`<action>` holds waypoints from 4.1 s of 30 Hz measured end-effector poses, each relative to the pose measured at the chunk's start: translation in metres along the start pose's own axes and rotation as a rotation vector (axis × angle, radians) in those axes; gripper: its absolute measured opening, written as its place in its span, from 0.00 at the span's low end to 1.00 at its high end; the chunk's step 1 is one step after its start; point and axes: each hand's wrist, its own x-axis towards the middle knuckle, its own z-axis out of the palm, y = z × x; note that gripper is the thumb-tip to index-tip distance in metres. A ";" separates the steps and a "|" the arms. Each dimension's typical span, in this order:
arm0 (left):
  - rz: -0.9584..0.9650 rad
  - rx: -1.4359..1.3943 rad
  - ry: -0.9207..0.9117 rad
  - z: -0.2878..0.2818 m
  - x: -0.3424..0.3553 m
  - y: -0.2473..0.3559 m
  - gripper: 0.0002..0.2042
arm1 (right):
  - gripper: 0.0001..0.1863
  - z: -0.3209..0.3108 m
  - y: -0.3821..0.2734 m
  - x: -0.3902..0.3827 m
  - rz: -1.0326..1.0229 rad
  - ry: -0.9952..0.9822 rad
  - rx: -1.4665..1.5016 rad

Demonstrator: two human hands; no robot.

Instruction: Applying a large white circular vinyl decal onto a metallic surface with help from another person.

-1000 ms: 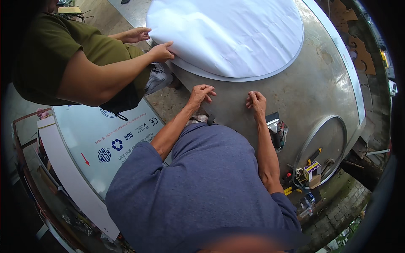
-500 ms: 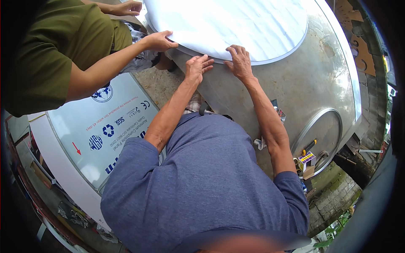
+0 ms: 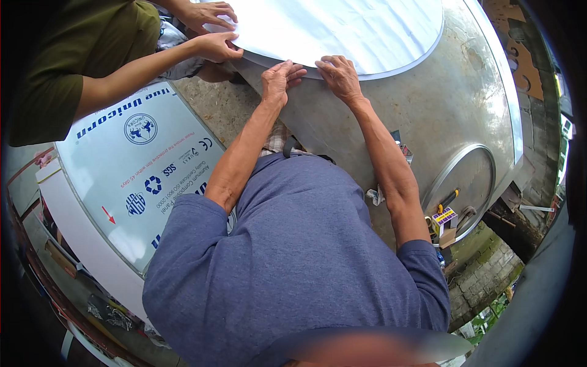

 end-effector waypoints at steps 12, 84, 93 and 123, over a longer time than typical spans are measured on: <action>-0.005 -0.099 -0.066 0.000 0.013 -0.020 0.08 | 0.08 -0.001 0.007 0.025 0.036 -0.183 0.203; 0.178 -0.213 -0.015 0.019 -0.005 -0.050 0.17 | 0.10 -0.005 0.017 0.087 -0.061 -0.610 0.340; 0.177 -0.200 -0.009 0.020 -0.006 -0.050 0.17 | 0.10 -0.004 0.019 0.088 -0.055 -0.634 0.346; 0.234 -0.256 0.072 0.014 0.012 -0.063 0.09 | 0.09 0.008 0.026 0.057 -0.005 -0.476 0.521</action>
